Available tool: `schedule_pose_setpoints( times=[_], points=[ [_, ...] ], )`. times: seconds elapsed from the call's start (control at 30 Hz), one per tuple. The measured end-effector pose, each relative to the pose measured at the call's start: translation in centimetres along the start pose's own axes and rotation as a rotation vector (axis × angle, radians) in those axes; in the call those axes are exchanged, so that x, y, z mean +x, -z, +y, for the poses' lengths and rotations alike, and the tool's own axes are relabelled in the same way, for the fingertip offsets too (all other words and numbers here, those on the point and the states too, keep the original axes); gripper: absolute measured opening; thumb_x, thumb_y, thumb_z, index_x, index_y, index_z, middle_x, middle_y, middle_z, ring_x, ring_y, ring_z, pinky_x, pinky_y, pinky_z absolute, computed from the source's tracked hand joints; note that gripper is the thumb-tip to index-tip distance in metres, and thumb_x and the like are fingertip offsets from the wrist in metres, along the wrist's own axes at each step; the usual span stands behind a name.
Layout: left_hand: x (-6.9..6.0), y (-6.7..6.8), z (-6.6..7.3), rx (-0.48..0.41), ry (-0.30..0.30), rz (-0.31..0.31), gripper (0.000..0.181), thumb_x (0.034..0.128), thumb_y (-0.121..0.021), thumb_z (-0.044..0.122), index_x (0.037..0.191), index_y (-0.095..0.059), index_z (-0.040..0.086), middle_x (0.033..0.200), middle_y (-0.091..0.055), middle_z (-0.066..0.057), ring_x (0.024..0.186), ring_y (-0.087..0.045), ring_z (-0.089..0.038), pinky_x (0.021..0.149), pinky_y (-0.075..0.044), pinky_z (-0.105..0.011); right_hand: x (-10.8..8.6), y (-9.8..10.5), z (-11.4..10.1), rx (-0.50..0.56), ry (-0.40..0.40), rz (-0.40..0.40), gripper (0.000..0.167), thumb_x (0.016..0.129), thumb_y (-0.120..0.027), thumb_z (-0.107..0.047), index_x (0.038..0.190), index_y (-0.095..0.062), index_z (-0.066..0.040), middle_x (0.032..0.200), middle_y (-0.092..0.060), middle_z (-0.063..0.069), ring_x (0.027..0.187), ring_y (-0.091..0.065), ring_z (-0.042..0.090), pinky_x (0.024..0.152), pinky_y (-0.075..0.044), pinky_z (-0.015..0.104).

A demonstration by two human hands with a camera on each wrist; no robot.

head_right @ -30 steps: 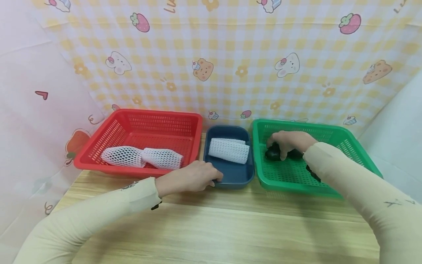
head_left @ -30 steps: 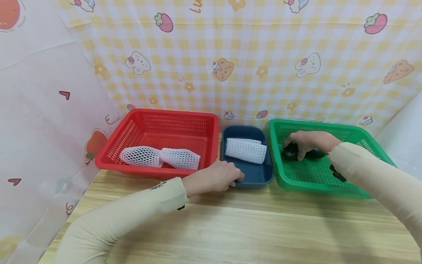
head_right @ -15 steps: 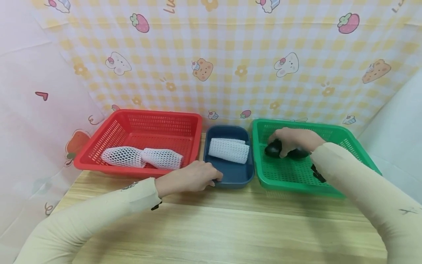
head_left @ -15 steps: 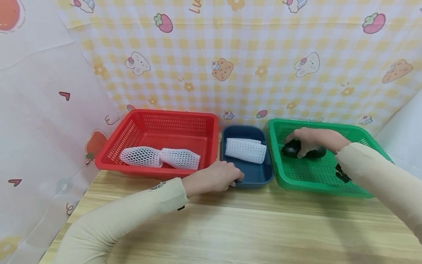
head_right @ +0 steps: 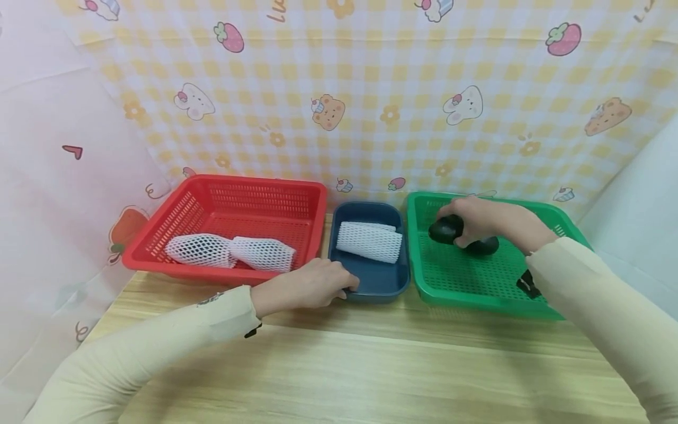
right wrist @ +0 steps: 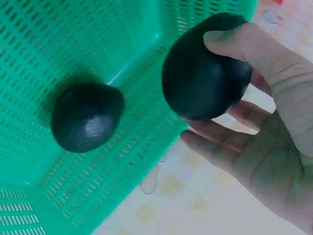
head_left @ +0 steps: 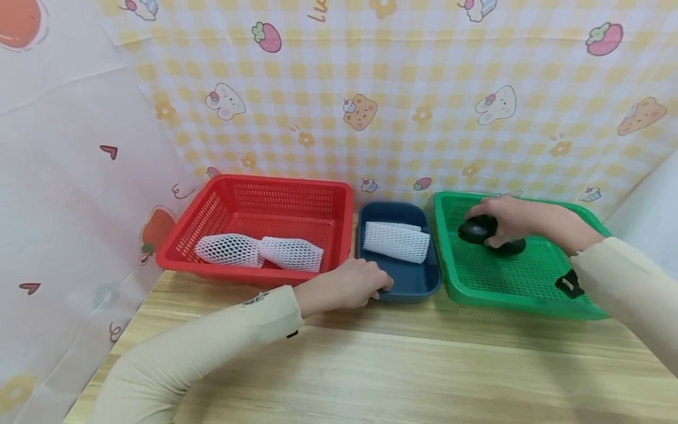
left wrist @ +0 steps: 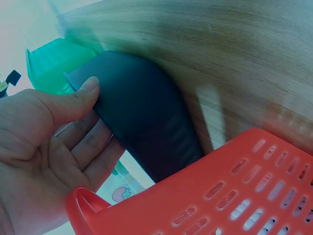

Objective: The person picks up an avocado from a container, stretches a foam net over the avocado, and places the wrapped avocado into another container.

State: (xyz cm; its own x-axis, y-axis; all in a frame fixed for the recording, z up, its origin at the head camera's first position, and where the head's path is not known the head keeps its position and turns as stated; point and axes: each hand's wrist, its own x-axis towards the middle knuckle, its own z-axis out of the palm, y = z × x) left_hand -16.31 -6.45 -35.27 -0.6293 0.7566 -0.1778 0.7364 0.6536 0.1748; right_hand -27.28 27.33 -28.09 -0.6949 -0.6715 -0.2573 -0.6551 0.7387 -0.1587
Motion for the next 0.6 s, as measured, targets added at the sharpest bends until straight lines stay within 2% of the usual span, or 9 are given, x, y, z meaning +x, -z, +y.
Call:
schedule_pose_setpoints(
  times=[0.17,0.47,0.6],
  points=[
    [0.0,0.0,0.0,-0.007,0.001,-0.002,0.035,0.0924,-0.077,0.019,0.127,-0.072,0.017,0.099,-0.069,0.002,0.079,-0.059,-0.011,0.071,-0.052,-0.021,-0.4,0.6,-0.9,-0.012,0.018,0.056,0.06,0.077,-0.088,-0.012,0.131,-0.063,-0.003,0.12,-0.057,0.017,0.092,-0.059,0.03,0.072,-0.053,0.046],
    [0.0,-0.1,0.0,-0.004,0.001,0.005,0.035,0.0918,-0.077,0.019,0.126,-0.072,0.018,0.099,-0.069,0.002,0.079,-0.059,-0.011,0.07,-0.052,-0.02,-1.1,1.1,-3.7,-0.006,0.073,0.128,0.057,0.082,-0.082,-0.015,0.134,-0.062,-0.006,0.125,-0.058,0.019,0.089,-0.06,0.026,0.074,-0.052,0.043],
    [-0.1,0.0,0.0,0.004,-0.006,0.015,0.029,0.0929,-0.076,0.018,0.122,-0.073,0.018,0.094,-0.068,0.003,0.076,-0.058,-0.01,0.066,-0.05,-0.02,-1.1,1.3,-5.0,-0.013,0.102,0.154,0.056,0.084,-0.081,-0.016,0.136,-0.061,-0.007,0.127,-0.058,0.017,0.093,-0.06,0.025,0.074,-0.052,0.042]
  ],
)
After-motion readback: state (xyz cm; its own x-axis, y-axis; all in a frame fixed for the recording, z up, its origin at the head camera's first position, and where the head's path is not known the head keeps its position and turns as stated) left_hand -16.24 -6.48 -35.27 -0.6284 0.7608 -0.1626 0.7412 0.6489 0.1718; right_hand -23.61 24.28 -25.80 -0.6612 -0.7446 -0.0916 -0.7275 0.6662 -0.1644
